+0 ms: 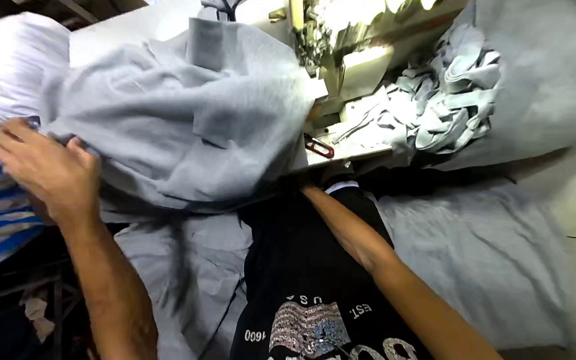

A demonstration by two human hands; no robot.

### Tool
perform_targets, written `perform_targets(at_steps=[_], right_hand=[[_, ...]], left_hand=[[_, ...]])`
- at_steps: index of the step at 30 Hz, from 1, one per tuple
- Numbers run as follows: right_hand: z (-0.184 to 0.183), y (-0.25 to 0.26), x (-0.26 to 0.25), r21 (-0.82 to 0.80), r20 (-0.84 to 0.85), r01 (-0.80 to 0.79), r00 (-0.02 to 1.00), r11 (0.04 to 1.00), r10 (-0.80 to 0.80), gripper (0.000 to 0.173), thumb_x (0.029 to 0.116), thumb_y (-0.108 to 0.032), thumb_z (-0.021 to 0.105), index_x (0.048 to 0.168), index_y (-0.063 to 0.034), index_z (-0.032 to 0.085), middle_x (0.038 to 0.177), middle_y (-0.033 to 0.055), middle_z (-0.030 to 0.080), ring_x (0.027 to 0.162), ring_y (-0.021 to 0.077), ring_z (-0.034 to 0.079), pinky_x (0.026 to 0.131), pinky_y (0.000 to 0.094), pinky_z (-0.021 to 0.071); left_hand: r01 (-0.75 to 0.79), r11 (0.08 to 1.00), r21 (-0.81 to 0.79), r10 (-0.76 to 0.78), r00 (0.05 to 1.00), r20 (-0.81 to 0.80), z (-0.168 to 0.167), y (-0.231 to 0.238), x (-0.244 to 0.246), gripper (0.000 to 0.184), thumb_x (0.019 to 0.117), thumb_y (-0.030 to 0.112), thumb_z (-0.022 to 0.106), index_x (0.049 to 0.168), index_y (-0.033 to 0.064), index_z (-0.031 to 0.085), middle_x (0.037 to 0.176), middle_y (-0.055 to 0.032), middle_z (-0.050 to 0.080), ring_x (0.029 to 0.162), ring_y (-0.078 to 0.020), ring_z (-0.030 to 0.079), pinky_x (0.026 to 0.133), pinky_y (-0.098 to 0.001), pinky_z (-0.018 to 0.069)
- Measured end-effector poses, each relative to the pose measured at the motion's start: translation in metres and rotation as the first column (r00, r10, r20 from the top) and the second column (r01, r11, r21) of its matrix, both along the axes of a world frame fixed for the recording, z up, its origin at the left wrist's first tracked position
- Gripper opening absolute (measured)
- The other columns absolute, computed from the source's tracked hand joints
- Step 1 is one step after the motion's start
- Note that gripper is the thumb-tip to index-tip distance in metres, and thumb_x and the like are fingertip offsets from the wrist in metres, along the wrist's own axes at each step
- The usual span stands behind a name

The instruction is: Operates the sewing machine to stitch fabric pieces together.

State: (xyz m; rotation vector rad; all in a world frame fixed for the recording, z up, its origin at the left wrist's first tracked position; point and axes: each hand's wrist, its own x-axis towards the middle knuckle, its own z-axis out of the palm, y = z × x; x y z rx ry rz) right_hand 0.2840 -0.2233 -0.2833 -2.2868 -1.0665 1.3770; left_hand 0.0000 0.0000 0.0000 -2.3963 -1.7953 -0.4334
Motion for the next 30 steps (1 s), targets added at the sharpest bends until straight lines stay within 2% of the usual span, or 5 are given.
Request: perform_targets(at_steps=[7,12,19,23,30], right_hand=[[0.105,-0.056,0.017,-0.118,0.138,-0.114,0.982,0.986,0.13,0.047,0.099,-0.034,0.059,0.125,0.0055,0.065,0.129,0.0289,0.063,0.126,0.0453,0.058,0.102,0.0649,0.0444],[0.188,-0.111,0.022,0.551,0.232,0.091,0.938,0.829,-0.257,0.022,0.1018,-0.023,0.059,0.104,-0.0077,0.074,0.089,0.0083,0.072,0.079,0.021,0.069,0.074,0.0434,0.0573],[0.183,-0.056,0.033,0.792,0.173,0.154,0.871,0.591,-0.46,0.032,0.0974,-0.015,0.068,0.128,-0.0061,0.064,0.105,0.0111,0.068,0.091,0.0234,0.065,0.076,0.0404,0.055],[0.186,-0.064,0.039,0.814,-0.067,0.299,0.899,0.497,-0.432,0.016,0.0977,-0.021,0.07,0.111,-0.0111,0.071,0.088,0.0043,0.067,0.071,0.0129,0.063,0.062,0.0311,0.0535],[0.198,-0.084,0.053,0.836,-0.138,0.333,0.896,0.435,-0.422,0.014,0.0985,-0.017,0.069,0.11,-0.0094,0.069,0.082,-0.0006,0.069,0.063,0.004,0.062,0.056,0.0195,0.0518]], left_hand=[[0.744,0.614,0.262,-0.788,0.597,0.151,-0.111,-0.199,0.125,0.036,0.0974,0.038,0.067,0.121,0.0104,0.069,0.118,-0.0111,0.068,0.11,-0.0266,0.061,0.1,-0.0431,0.0433],[0.691,0.698,0.19,-0.715,0.654,0.248,-0.151,-0.19,0.156,0.044,0.0963,0.031,0.07,0.133,0.0077,0.061,0.128,-0.0151,0.062,0.113,-0.0331,0.059,0.096,-0.0468,0.0462],[0.725,0.662,0.191,-0.735,0.577,0.356,-0.11,-0.176,0.142,0.014,0.0961,0.008,0.064,0.097,0.0117,0.078,0.091,-0.0068,0.071,0.095,-0.0258,0.065,0.086,-0.0407,0.0512],[0.772,0.621,0.135,-0.575,0.331,0.748,-0.06,-0.16,0.128,0.012,0.0996,0.01,0.063,0.107,0.0019,0.069,0.107,-0.0029,0.07,0.105,-0.0097,0.067,0.096,-0.0309,0.0559],[0.769,0.628,0.123,-0.533,0.309,0.787,-0.007,-0.164,0.16,0.023,0.0969,0.0,0.042,0.115,0.0078,0.055,0.088,0.0045,0.056,0.075,0.0026,0.056,0.065,-0.0139,0.0481]])
